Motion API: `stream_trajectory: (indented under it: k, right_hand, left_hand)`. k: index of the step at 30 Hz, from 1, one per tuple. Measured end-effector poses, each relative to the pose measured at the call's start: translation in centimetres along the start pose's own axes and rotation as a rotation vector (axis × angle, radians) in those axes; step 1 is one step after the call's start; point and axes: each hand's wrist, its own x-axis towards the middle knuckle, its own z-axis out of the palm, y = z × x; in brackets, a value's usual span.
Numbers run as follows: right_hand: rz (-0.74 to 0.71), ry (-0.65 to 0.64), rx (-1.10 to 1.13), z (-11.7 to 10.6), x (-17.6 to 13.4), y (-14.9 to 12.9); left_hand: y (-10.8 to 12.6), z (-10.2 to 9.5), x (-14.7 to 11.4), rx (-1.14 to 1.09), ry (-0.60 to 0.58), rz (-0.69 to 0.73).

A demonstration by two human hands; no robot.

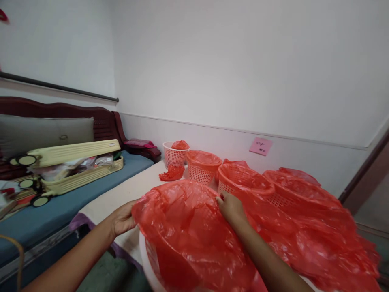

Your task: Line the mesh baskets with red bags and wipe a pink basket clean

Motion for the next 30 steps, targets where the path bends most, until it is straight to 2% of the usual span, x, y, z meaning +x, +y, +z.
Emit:
stream_trajectory:
  k: [5,13,18,26,30]
  right_hand:
    - [0.062,-0.027,-0.042,-0.2,0.3,0.8]
    - [0.083,-0.058,-0.070,-0.6,0.2,-0.1]
    - [0.092,-0.077,-0.065,-0.5,0.2,-0.1]
    - [0.104,-0.071,-0.047,0.0,0.7,0.2]
    - [0.114,-0.064,-0.023,0.0,0.8,0.6]
  left_hand:
    - [-0.5,-1.4,-0.3,-0.127,0.094,-0.053]
    - [-0.8,0.8,-2.5,-0.112,0.121,0.046]
    - [-0.6,1.4,-3.0,-0.043,0.168,0.122]
    - [0.3,2.0,-3.0,0.059,0.150,0.108]
    - [-0.3,2.0,-3.7,0.013,0.166,0.058]
